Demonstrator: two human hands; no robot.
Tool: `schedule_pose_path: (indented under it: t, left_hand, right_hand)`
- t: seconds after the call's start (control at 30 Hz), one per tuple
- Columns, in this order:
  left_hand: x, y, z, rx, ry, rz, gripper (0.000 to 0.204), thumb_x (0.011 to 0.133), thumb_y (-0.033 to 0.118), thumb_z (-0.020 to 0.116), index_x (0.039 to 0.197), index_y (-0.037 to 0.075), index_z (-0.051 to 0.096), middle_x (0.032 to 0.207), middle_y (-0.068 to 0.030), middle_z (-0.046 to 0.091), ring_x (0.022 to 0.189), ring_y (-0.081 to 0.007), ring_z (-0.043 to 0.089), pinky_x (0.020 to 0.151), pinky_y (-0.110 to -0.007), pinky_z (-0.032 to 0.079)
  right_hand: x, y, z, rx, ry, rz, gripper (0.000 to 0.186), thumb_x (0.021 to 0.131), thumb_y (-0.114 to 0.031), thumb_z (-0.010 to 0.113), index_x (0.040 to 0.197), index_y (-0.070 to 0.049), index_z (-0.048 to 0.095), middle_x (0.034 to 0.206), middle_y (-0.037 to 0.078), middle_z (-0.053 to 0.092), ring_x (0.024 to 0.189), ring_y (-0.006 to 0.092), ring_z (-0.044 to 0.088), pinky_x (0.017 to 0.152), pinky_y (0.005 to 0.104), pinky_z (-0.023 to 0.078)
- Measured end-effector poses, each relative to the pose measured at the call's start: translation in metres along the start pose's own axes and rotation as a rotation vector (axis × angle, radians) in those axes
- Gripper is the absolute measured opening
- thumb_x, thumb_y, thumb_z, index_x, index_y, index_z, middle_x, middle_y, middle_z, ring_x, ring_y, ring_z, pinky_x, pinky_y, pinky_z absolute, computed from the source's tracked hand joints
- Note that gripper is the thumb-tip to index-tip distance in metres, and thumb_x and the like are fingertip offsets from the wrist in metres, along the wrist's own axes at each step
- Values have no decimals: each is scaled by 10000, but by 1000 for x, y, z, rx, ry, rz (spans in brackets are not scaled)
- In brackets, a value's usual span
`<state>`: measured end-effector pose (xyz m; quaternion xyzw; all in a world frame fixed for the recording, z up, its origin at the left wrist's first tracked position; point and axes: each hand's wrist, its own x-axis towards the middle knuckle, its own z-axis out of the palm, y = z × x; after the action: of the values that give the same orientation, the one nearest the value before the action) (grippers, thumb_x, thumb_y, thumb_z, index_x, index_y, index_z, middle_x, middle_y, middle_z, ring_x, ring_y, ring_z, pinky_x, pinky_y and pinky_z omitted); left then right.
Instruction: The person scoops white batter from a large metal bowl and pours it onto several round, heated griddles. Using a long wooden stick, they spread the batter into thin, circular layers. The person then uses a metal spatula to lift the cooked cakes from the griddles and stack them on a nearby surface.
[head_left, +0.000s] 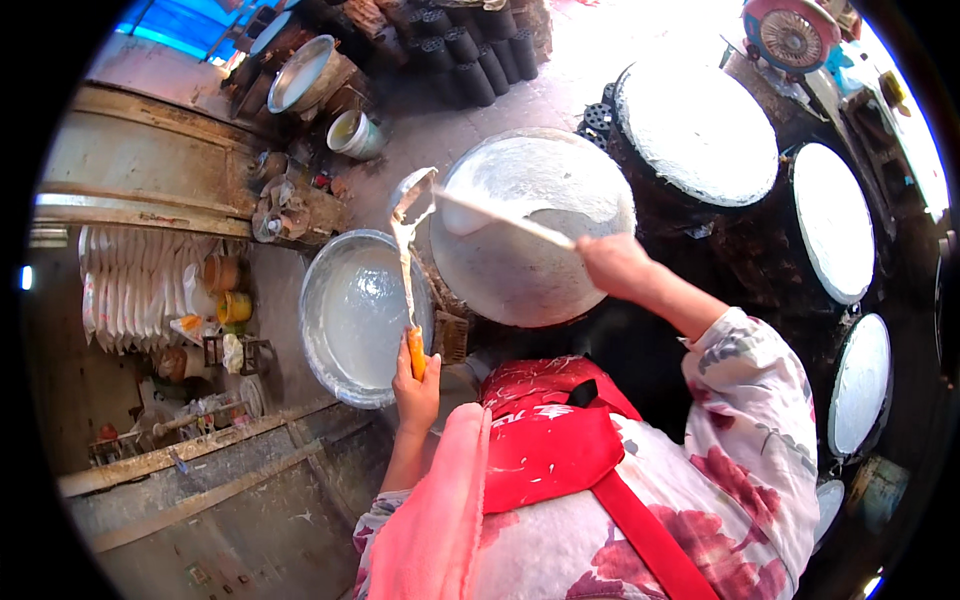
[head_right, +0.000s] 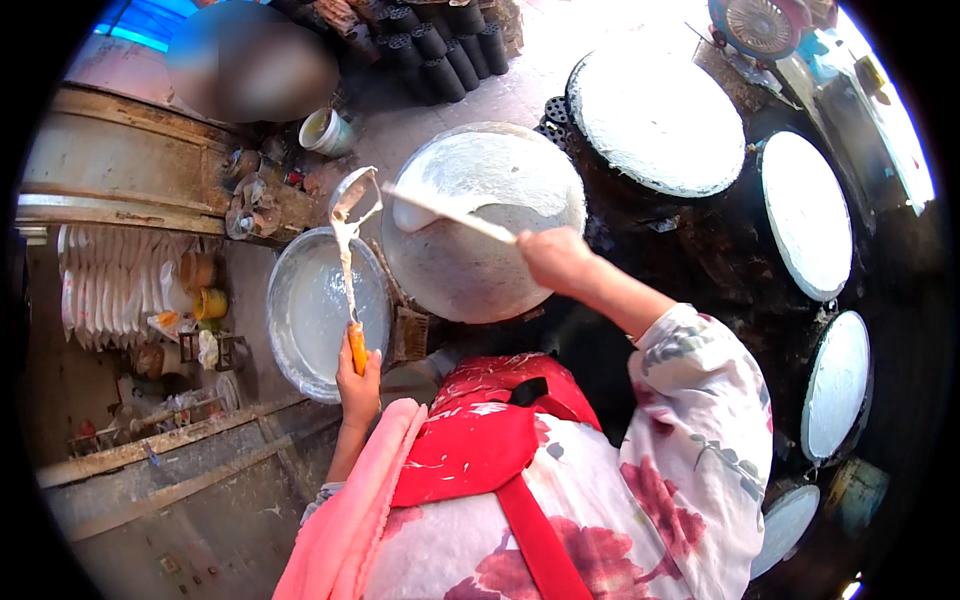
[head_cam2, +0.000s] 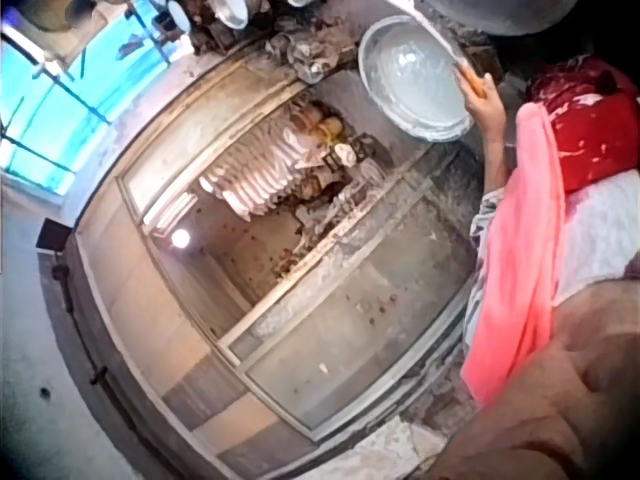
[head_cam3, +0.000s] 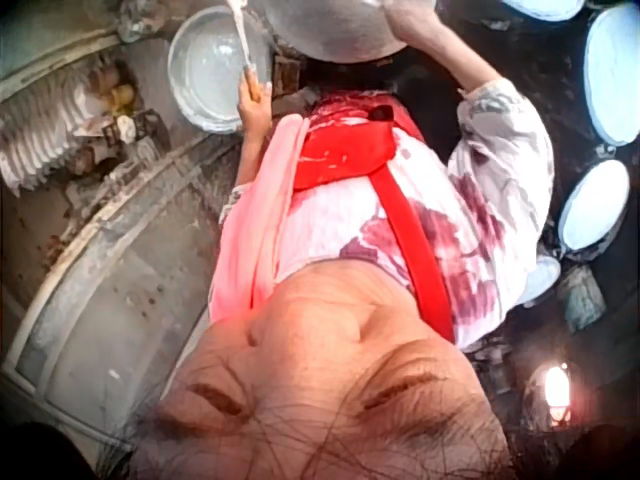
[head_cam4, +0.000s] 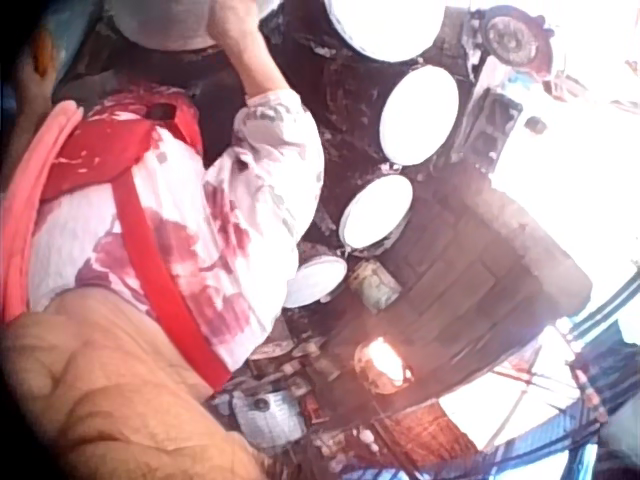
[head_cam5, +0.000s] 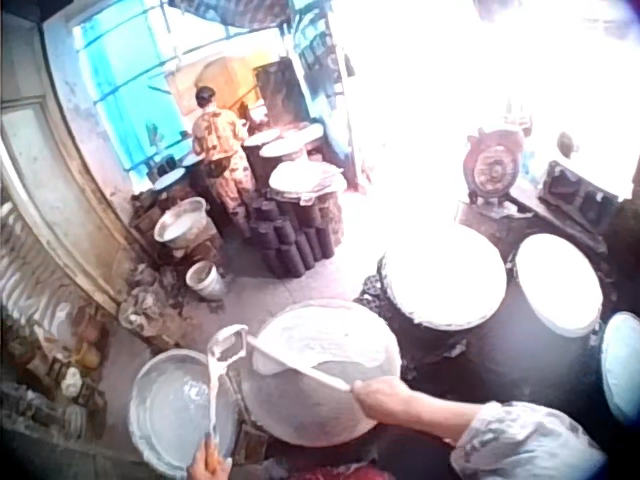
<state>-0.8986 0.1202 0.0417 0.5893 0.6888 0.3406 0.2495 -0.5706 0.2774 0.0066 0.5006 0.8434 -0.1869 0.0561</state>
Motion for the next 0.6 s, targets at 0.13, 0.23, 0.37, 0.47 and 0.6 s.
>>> schedule_pose_path:
  t: [0.13, 0.23, 0.37, 0.47, 0.6]
  left_hand:
    - [-3, -13, 8, -200, -16, -133, 546, 876, 93, 596, 1352, -23, 356, 954, -80, 608, 660, -135, 543, 638, -260, 480]
    - [2, 16, 11, -409, -93, -316, 528, 884, 87, 580, 1351, -9, 355, 815, -33, 545, 540, -82, 462, 505, -210, 413]
    - [-8, 18, 17, -611, -122, -359, 499, 897, 87, 555, 1349, 15, 357, 763, -14, 479, 497, -46, 402, 448, -182, 347]
    - [-16, 26, 18, -726, -160, -367, 489, 909, 89, 529, 1355, 28, 339, 767, -24, 485, 505, -55, 420, 459, -186, 365]
    - [-11, 29, 26, -717, -223, -360, 470, 935, 119, 489, 1364, 46, 311, 771, -46, 481, 511, -67, 427, 470, -187, 376]
  right_hand:
    - [51, 54, -2, 60, 225, 12, 123, 760, -78, 527, 830, -9, 602, 742, 176, 656, 718, 319, 662, 603, 414, 520]
    - [55, 32, 2, 40, 65, -99, 129, 755, -69, 536, 856, 2, 573, 730, 177, 645, 720, 336, 655, 609, 421, 514]
    - [-6, 19, -14, 20, -109, -213, 131, 754, -44, 520, 865, 18, 550, 693, 178, 632, 674, 337, 651, 583, 440, 508]
    - [-6, 41, -21, -31, -15, -76, 129, 759, -46, 507, 869, 2, 555, 675, 173, 628, 658, 333, 650, 565, 442, 502]
    - [54, 45, -11, 77, 47, -58, 117, 769, -68, 511, 822, 1, 589, 745, 188, 645, 728, 335, 656, 616, 430, 514]
